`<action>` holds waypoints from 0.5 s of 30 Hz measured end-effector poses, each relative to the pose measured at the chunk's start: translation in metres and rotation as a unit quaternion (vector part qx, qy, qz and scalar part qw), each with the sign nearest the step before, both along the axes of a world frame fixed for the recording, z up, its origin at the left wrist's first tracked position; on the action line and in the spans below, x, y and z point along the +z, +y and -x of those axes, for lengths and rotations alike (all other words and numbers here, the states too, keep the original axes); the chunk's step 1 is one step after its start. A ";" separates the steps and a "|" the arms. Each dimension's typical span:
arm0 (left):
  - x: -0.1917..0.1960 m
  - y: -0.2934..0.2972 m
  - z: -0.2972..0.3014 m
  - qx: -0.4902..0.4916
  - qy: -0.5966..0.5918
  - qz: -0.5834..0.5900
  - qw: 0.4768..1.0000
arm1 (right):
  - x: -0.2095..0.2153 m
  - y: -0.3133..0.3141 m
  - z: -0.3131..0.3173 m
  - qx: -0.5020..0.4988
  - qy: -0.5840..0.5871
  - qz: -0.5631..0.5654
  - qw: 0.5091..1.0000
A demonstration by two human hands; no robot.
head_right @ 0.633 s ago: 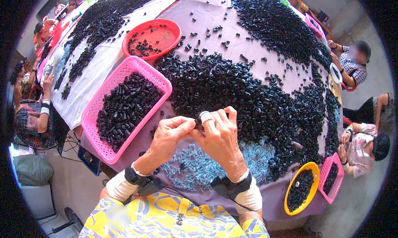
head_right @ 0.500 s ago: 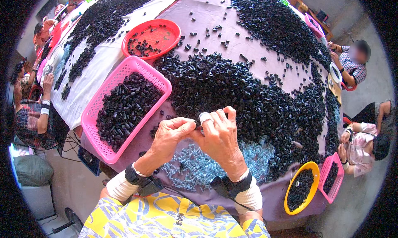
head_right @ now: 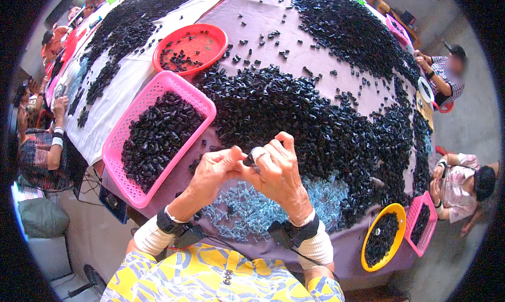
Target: Sorting and inspecting small black plastic components at a large communal table.
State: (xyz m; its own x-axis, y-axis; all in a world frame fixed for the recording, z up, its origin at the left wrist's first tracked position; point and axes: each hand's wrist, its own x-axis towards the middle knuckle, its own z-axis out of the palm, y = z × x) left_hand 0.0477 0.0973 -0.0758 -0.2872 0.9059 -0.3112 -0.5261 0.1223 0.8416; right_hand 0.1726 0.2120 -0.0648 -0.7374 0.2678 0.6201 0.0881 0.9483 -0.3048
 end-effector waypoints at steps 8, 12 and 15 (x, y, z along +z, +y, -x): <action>0.009 -0.004 -0.001 -0.079 0.055 -0.024 0.995 | 0.001 0.000 -0.003 0.016 -0.039 0.019 0.999; 0.015 -0.016 0.018 0.180 -0.018 -0.076 0.981 | 0.005 -0.002 0.005 0.032 -0.044 0.070 0.996; 0.019 -0.029 0.057 0.294 -0.014 -0.091 0.951 | -0.004 -0.002 0.002 0.048 -0.080 0.054 0.994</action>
